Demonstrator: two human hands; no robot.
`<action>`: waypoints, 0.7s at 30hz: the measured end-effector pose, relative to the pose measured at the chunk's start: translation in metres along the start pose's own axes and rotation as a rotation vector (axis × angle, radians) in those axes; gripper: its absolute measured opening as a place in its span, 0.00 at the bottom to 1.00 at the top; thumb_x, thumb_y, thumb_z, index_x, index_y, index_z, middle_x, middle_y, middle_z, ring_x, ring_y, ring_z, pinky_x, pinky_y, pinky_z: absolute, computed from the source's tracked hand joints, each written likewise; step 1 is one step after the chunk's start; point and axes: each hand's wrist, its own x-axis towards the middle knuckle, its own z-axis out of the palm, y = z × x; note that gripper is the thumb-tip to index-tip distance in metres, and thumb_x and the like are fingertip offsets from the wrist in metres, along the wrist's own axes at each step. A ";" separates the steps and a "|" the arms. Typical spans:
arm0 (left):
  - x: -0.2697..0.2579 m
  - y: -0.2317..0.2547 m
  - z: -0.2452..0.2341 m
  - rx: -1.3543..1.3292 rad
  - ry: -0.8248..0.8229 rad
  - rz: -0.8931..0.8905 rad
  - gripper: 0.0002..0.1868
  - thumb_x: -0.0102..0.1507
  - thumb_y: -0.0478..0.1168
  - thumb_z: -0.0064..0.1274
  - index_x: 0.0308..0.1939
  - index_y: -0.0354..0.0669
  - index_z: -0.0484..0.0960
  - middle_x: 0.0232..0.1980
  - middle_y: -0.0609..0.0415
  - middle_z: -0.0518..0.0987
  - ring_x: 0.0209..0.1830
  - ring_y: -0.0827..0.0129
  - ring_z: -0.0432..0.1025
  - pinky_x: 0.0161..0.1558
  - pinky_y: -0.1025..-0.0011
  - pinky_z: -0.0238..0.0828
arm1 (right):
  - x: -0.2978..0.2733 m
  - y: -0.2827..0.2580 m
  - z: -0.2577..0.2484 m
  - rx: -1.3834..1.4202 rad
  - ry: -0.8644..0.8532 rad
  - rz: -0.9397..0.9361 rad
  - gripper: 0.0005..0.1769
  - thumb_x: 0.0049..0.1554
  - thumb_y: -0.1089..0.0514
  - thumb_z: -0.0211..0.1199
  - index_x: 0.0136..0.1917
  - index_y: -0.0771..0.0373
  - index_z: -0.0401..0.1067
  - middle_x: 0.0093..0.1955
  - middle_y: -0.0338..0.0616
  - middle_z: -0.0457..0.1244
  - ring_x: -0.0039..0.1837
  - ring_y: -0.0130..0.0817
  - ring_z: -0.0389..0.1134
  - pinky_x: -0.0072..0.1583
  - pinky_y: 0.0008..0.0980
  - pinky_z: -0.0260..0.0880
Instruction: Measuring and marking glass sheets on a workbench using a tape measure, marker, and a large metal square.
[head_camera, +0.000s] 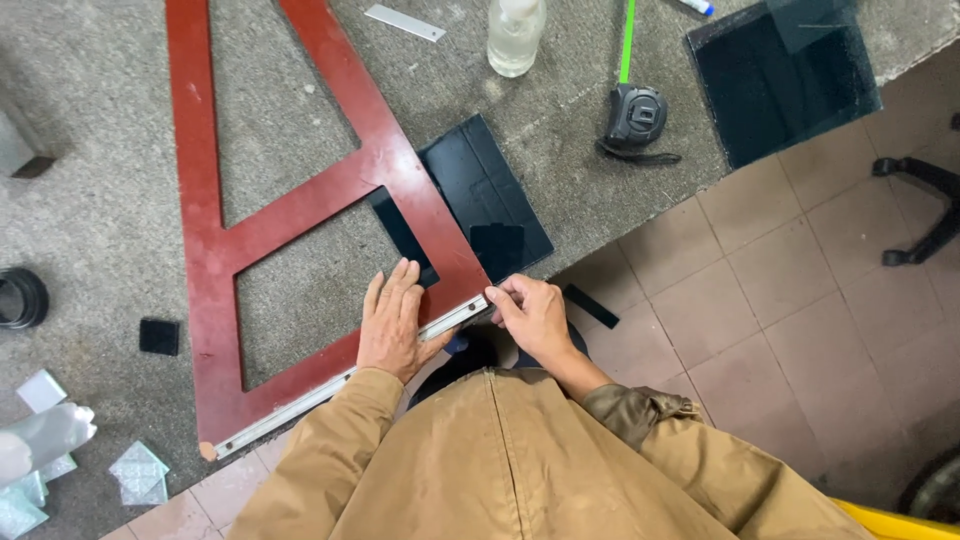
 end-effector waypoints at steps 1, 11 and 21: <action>0.000 0.000 -0.002 0.032 -0.025 0.003 0.43 0.60 0.74 0.66 0.61 0.45 0.77 0.81 0.51 0.74 0.87 0.58 0.63 0.89 0.49 0.51 | -0.001 -0.001 0.000 0.002 0.005 -0.001 0.12 0.64 0.57 0.70 0.40 0.62 0.83 0.29 0.45 0.74 0.33 0.34 0.78 0.40 0.29 0.76; 0.032 0.018 -0.006 0.105 -0.212 -0.082 0.72 0.55 0.80 0.61 0.91 0.45 0.51 0.91 0.37 0.53 0.94 0.45 0.43 0.92 0.44 0.31 | 0.000 0.003 0.004 -0.042 -0.001 0.037 0.12 0.64 0.54 0.71 0.40 0.60 0.84 0.29 0.43 0.74 0.34 0.35 0.79 0.42 0.30 0.76; 0.025 0.009 0.000 0.115 -0.225 -0.090 0.73 0.54 0.85 0.55 0.93 0.54 0.49 0.93 0.44 0.50 0.95 0.53 0.43 0.91 0.49 0.34 | -0.002 0.006 0.005 -0.063 0.009 0.048 0.13 0.65 0.50 0.71 0.41 0.57 0.84 0.31 0.42 0.75 0.36 0.37 0.79 0.45 0.33 0.75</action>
